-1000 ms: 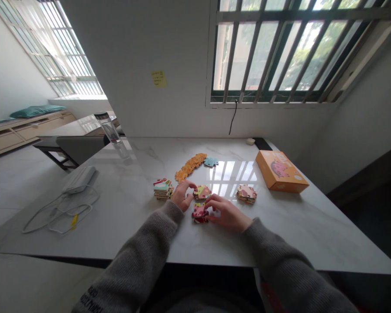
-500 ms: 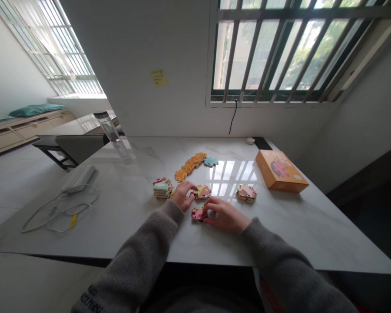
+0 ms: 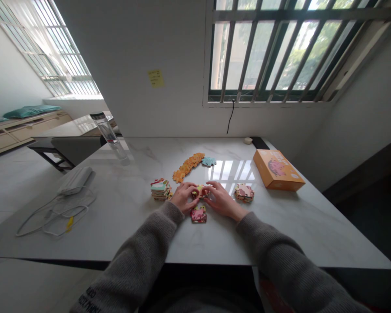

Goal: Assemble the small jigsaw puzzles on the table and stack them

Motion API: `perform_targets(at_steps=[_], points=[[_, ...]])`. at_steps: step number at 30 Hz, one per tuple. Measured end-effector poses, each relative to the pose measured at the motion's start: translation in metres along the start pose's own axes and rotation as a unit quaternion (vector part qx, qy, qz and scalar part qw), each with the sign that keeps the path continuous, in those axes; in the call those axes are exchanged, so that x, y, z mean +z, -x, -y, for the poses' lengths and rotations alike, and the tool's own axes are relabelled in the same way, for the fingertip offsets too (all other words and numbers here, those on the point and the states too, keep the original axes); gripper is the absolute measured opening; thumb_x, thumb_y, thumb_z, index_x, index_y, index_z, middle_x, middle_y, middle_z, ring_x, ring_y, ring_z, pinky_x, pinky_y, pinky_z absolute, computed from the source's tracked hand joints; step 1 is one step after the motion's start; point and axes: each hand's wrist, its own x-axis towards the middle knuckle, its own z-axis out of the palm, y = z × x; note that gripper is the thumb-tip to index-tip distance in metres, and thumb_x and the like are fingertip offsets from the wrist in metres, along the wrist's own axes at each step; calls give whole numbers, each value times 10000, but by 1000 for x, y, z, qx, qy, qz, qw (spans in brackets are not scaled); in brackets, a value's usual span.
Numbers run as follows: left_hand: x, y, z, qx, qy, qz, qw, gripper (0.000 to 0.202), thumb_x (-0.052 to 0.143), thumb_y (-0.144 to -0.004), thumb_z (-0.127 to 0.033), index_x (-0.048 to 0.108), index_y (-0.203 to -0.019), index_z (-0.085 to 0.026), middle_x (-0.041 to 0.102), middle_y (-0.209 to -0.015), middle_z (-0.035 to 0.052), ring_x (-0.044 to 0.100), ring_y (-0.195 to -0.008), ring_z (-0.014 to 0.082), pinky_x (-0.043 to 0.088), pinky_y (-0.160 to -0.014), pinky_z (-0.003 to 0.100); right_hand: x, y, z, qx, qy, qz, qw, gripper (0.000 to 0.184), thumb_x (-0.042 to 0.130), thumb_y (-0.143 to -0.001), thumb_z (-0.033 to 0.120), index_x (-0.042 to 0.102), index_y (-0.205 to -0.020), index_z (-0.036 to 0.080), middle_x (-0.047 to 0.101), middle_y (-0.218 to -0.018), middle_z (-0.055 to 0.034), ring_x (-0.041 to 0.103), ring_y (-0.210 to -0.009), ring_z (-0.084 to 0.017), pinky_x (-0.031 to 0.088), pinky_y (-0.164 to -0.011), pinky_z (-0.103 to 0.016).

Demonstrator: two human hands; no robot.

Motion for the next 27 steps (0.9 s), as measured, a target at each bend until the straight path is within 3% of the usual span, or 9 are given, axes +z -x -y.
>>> perform_targets(at_steps=[5, 19, 25, 27], points=[[4, 0, 2, -9, 12, 3, 1000, 176, 703, -780, -182, 656, -944, -227, 621, -1134, 75, 563, -1090, 265, 468, -993, 450, 2, -2, -4, 8, -26, 12, 1000, 223, 666, -887, 142, 611, -1085, 230, 615, -1082, -74, 577, -1024, -225, 498, -929, -406], [-9, 0, -18, 14, 59, -37, 997, 201, 686, -712, -139, 617, -889, -205, 598, -1099, 78, 549, -1062, 261, 463, -994, 438, -19, 0, 13, -9, -104, 2, 994, 208, 691, -882, 190, 604, -1064, 240, 604, -1202, -83, 561, -1135, -237, 477, -988, -424], [-13, 1, -22, 25, 90, -27, 995, 448, 633, -770, -206, 557, -1212, -206, 578, -1231, 112, 522, -1177, 294, 432, -1062, 482, -44, 14, 26, 1, -51, -31, 998, 189, 652, -922, 242, 629, -1109, 254, 627, -1237, -93, 550, -1173, -269, 464, -1005, -461], [-10, 1, -18, 23, 67, -33, 997, 419, 600, -798, -198, 563, -1215, -197, 579, -1243, 119, 522, -1185, 297, 424, -1068, 492, -58, 25, 22, 16, -11, -56, 998, 216, 638, -927, 249, 629, -1142, 267, 633, -1262, -87, 546, -1183, -278, 451, -1014, -481]])
